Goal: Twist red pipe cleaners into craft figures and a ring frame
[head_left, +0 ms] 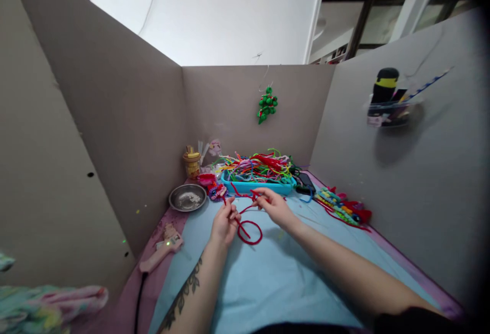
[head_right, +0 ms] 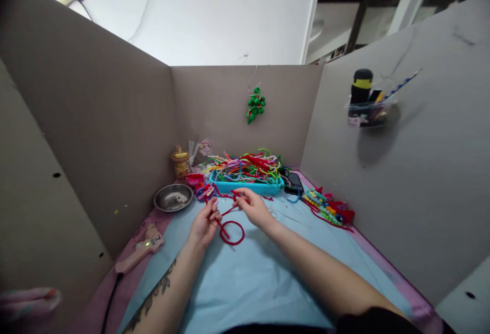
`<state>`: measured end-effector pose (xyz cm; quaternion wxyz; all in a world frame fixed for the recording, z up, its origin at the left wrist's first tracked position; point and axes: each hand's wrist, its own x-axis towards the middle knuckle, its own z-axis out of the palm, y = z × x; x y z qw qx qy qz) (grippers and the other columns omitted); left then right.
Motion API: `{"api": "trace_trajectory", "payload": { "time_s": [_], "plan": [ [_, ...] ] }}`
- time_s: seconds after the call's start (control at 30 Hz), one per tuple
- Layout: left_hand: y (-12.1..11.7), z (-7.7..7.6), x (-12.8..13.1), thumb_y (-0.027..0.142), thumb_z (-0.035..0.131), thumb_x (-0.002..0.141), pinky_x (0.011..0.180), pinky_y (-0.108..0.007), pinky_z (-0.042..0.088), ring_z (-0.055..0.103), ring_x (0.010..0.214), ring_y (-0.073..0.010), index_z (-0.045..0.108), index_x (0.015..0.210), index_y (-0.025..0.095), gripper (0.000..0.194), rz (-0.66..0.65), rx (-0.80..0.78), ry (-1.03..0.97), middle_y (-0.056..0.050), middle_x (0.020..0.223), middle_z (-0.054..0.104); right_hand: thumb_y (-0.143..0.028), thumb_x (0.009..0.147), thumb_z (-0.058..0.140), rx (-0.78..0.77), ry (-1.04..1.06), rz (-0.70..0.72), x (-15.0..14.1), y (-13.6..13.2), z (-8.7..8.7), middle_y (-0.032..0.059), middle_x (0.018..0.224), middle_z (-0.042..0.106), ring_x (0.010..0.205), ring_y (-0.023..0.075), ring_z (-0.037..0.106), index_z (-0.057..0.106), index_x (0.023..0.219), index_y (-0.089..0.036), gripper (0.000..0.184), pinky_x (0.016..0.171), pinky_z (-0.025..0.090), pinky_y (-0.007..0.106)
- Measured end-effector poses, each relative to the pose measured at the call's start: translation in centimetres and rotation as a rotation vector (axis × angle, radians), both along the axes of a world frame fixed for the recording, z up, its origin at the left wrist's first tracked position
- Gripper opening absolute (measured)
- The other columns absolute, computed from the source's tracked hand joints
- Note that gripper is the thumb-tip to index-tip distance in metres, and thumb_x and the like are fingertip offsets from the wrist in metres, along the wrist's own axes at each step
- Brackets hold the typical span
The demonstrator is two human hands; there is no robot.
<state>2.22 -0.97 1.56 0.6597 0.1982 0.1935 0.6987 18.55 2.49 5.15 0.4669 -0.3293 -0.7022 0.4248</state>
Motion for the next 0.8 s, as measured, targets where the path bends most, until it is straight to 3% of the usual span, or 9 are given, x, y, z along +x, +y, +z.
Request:
{"api": "trace_trajectory", "payload": {
  "time_s": [0.1,0.2,0.5,0.63,0.8],
  "plan": [
    [-0.2,0.4,0.4,0.022,0.057,0.082,0.046,-0.015,0.035,0.033,0.042,-0.0015,0.06,0.094,0.011,0.017,0.009,0.015,-0.002,0.006,0.057,0.041,-0.033,0.081,0.051,0.01,0.002,0.036,-0.9,-2.0,-2.4,0.0041,0.082,0.066,0.077,0.0179,0.063,0.056,0.1,-0.02,0.023,0.069,0.047,0.031],
    [-0.3,0.5,0.1,0.024,0.056,0.083,0.047,-0.016,0.036,0.032,0.042,-0.0014,0.061,0.094,0.011,0.018,0.015,0.035,-0.018,0.006,0.057,0.041,-0.031,0.083,0.049,0.028,-0.01,0.049,-1.1,-3.0,-3.7,0.0042,0.087,0.065,0.079,0.0187,0.063,0.057,0.099,-0.021,0.021,0.072,0.048,0.032],
    [-0.9,0.7,0.2,0.025,0.058,0.08,0.051,-0.018,0.038,0.038,0.046,-0.0037,0.063,0.092,0.011,0.019,-0.01,0.019,0.171,0.003,0.062,0.049,-0.031,0.084,0.047,0.04,0.009,0.047,-0.4,-3.0,-4.2,0.0031,0.079,0.065,0.073,0.0177,0.061,0.06,0.096,-0.021,0.02,0.068,0.047,0.031],
    [-0.9,0.5,0.4,0.019,0.06,0.078,0.052,-0.018,0.039,0.043,0.05,-0.0049,0.061,0.077,0.013,0.006,0.013,0.012,0.167,0.002,0.066,0.053,-0.032,0.082,0.049,0.008,0.014,0.047,-0.4,-2.9,-4.6,0.002,0.074,0.064,0.07,0.017,0.06,0.06,0.093,-0.021,0.018,0.066,0.046,0.031],
    [-0.5,0.7,0.2,0.019,0.058,0.08,0.072,-0.025,0.045,0.058,0.08,-0.0138,0.054,0.063,0.014,0.018,0.01,0.019,0.011,-0.003,0.076,0.06,-0.032,0.079,0.054,-0.082,0.098,0.04,-0.4,-2.7,-5.4,0.0009,0.072,0.064,0.069,0.0166,0.06,0.056,0.085,-0.02,0.014,0.064,0.045,0.029]
  ]
}}
